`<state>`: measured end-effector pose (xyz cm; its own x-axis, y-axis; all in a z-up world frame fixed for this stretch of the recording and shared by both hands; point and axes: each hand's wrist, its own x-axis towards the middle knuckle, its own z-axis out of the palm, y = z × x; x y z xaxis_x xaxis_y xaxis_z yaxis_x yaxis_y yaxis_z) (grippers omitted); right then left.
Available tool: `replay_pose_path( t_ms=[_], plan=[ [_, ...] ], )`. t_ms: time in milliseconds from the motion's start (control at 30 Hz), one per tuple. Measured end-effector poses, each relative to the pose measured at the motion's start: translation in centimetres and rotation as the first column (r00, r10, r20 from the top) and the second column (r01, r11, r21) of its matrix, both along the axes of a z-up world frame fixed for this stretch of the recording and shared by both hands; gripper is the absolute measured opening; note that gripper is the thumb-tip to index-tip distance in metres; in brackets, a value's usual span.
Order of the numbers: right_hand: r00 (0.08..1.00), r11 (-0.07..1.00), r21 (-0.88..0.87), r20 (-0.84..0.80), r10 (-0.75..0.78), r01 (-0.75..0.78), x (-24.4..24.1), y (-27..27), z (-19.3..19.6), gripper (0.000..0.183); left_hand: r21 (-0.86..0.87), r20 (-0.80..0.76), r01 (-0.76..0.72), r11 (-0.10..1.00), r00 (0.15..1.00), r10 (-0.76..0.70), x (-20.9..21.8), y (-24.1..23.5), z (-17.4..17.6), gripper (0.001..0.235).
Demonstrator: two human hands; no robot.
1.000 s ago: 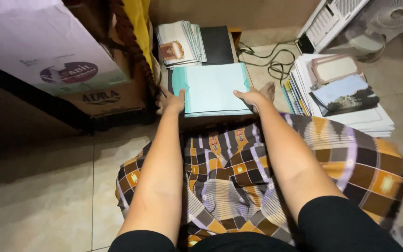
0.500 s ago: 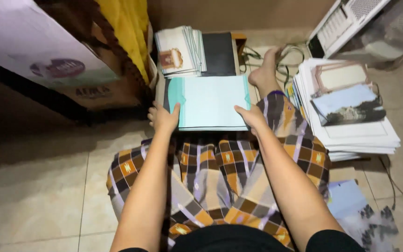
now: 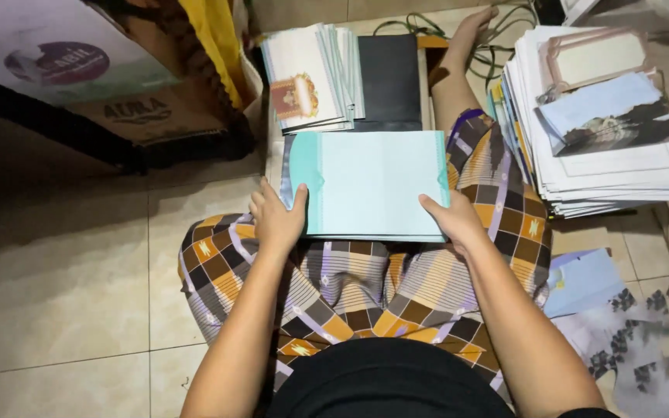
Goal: Organizing printed sheets by placing them into a folder and smoothing them out.
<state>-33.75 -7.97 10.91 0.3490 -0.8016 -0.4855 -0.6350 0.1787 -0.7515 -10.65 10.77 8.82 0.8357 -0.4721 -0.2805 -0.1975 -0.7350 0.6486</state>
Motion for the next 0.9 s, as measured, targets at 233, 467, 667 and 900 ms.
replay_pose_path(
  t_ms=[233,467,667,900],
  plan=[
    [0.998,0.999,-0.039,-0.061,0.034,-0.036,-0.1,0.6,0.4,0.069,-0.133,0.062,0.031,0.991,0.998,-0.023,0.0,0.7,-1.5,0.074],
    [0.997,0.993,-0.093,-0.029,0.066,-0.069,-0.4,-1.3,-0.6,0.068,-0.158,0.113,0.044,0.986,0.993,-0.027,-0.9,0.8,-2.0,0.076],
    [0.964,0.978,-0.115,-0.223,0.143,-0.172,-2.5,-2.4,0.5,0.073,-0.071,0.010,0.078,0.994,0.997,-0.077,-3.5,0.8,-1.0,0.088],
    [0.940,0.973,-0.092,-0.291,0.178,-0.212,-3.3,-3.1,-0.4,0.074,-0.065,0.067,0.113,0.991,0.992,-0.108,-3.1,1.4,-2.3,0.078]
  ],
)
